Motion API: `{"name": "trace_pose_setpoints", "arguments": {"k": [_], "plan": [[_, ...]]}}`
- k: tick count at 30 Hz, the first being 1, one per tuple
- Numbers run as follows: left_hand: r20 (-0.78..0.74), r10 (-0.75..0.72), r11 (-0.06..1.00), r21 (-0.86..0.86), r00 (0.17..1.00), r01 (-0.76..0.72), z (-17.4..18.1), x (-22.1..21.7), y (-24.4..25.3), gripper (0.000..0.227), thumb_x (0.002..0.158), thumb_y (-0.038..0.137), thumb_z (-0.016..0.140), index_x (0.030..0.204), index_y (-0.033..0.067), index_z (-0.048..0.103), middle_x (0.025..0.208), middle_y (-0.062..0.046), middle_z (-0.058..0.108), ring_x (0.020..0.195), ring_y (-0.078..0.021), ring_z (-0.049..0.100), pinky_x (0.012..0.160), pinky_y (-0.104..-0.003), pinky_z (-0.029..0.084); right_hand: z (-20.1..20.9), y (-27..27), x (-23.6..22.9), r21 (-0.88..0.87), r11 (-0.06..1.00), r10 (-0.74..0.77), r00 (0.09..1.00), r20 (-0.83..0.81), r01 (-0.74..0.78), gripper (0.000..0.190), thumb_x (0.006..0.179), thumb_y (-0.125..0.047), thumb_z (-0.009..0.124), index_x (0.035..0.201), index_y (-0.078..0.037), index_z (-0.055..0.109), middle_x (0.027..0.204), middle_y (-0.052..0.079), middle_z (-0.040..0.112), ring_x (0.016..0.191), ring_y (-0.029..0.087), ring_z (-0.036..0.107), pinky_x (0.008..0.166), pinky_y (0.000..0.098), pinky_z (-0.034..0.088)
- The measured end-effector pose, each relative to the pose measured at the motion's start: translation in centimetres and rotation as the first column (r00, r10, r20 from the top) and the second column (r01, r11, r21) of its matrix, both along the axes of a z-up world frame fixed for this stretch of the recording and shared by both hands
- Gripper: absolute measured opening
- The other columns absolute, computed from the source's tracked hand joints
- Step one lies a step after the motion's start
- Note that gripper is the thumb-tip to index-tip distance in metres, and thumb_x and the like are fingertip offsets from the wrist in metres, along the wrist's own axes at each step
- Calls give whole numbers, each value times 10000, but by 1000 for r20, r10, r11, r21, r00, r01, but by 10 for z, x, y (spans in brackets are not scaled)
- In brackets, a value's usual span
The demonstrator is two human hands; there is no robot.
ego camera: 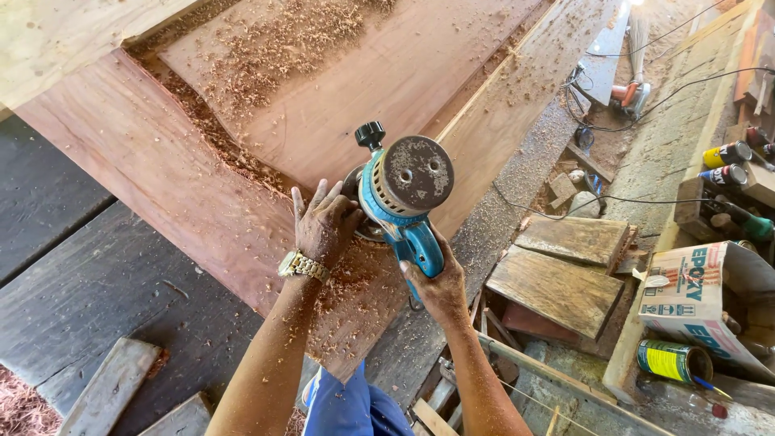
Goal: Using an electric wood router to carve a decorative groove into a large wooden panel.
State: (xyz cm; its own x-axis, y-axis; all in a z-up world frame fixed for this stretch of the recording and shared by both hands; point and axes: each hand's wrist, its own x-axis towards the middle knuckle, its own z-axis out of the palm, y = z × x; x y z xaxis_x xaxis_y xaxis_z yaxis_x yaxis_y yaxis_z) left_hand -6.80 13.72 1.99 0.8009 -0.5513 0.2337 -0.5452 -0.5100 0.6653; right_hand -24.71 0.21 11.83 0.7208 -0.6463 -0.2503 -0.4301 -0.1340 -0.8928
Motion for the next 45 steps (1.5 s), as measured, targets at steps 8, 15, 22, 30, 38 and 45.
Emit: {"name": "trace_pose_setpoints", "arguments": {"k": [8,15,22,30,38,45], "plan": [[26,-10,999,35,1000,10,-2,-3,11,250,901,370,725,1012,147,736,1410,-114,629,1420,-416,450,1172,-740,117,3,7,-4,-83,996,46,999,-1,-46,752,801,-200,824,1481,-135,510,1255,89,732,1066,162,721,910,335,603],[-2,-5,1000,24,1000,5,1,-8,20,231,911,358,718,1017,155,741,1436,-116,612,1442,-411,434,1179,-741,71,3,13,-7,-29,998,65,998,18,-64,760,813,-219,821,1491,-137,488,1263,96,719,1054,170,732,897,335,624],[28,-10,1000,15,1000,10,1,-11,27,224,914,340,725,1023,144,736,1432,-126,616,1443,-413,431,1176,-747,77,2,17,-9,22,999,44,999,-11,-44,759,809,-208,815,1487,-145,480,1252,96,716,1036,174,731,855,342,647],[33,26,1000,11,999,-26,7,-19,34,229,906,345,734,1023,148,737,1422,-125,626,1440,-389,456,1200,-722,98,9,22,-10,-59,995,72,995,-66,-76,760,807,-243,817,1483,-140,486,1258,114,722,1079,182,732,877,345,640],[9,34,999,14,999,-35,13,-27,45,241,920,355,721,1040,146,735,1426,-128,622,1443,-396,442,1186,-727,126,7,27,-16,-10,995,96,995,-5,-96,769,813,-235,821,1488,-103,477,1260,129,720,1042,192,745,864,350,645],[31,31,998,47,999,-33,9,-31,53,249,913,356,729,1047,145,737,1441,-123,605,1462,-399,417,1168,-745,155,11,33,-16,-11,994,109,994,-18,-109,733,824,-189,809,1477,-101,490,1231,134,741,1040,194,752,869,350,645]]}}
